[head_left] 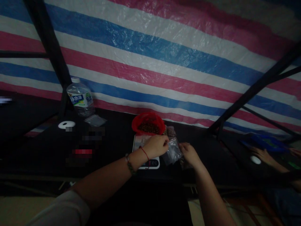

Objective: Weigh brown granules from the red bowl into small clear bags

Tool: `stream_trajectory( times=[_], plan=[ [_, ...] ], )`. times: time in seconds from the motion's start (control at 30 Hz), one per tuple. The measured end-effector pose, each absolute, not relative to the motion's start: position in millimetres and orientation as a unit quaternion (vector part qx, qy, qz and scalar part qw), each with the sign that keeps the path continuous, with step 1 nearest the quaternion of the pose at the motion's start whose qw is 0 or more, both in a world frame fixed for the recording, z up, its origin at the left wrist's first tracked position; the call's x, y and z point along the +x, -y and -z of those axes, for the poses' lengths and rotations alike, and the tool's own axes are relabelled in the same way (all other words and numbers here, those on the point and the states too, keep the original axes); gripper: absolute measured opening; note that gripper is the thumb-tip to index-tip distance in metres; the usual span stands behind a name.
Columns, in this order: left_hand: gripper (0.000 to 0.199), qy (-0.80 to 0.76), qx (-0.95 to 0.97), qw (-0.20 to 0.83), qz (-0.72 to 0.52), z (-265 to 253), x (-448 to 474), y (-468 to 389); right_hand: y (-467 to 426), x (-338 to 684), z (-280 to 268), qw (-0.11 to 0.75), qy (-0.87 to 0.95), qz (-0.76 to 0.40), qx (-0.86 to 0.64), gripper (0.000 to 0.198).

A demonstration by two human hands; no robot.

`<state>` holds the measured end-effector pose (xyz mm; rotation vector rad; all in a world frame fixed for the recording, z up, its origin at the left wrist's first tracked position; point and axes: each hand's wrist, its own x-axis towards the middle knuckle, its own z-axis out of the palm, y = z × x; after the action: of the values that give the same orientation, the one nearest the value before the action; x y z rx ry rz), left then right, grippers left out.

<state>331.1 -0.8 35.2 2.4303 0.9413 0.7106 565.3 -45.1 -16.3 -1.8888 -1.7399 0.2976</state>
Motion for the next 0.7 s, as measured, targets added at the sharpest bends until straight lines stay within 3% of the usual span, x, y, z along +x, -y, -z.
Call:
stream_trajectory(
  times=[0.17, 0.27, 0.43, 0.7],
  plan=[
    [0.018, -0.4, 0.892, 0.173, -0.12, -20, 365, 0, 54, 573, 21, 0.326, 0.609, -0.151, -0.707, 0.05],
    [0.024, -0.414, 0.892, 0.161, -0.079, -15, 378, -5, 62, 566, 21, 0.276, 0.651, -0.132, -0.694, 0.043],
    [0.031, -0.391, 0.905, 0.163, -0.045, -10, 397, -20, 69, 548, 33, 0.202, 0.709, -0.07, -0.672, 0.054],
    [0.025, -0.365, 0.911, 0.194, 0.014, -7, 412, -33, 72, 548, 45, 0.283, 0.713, -0.097, -0.635, 0.056]
  ],
)
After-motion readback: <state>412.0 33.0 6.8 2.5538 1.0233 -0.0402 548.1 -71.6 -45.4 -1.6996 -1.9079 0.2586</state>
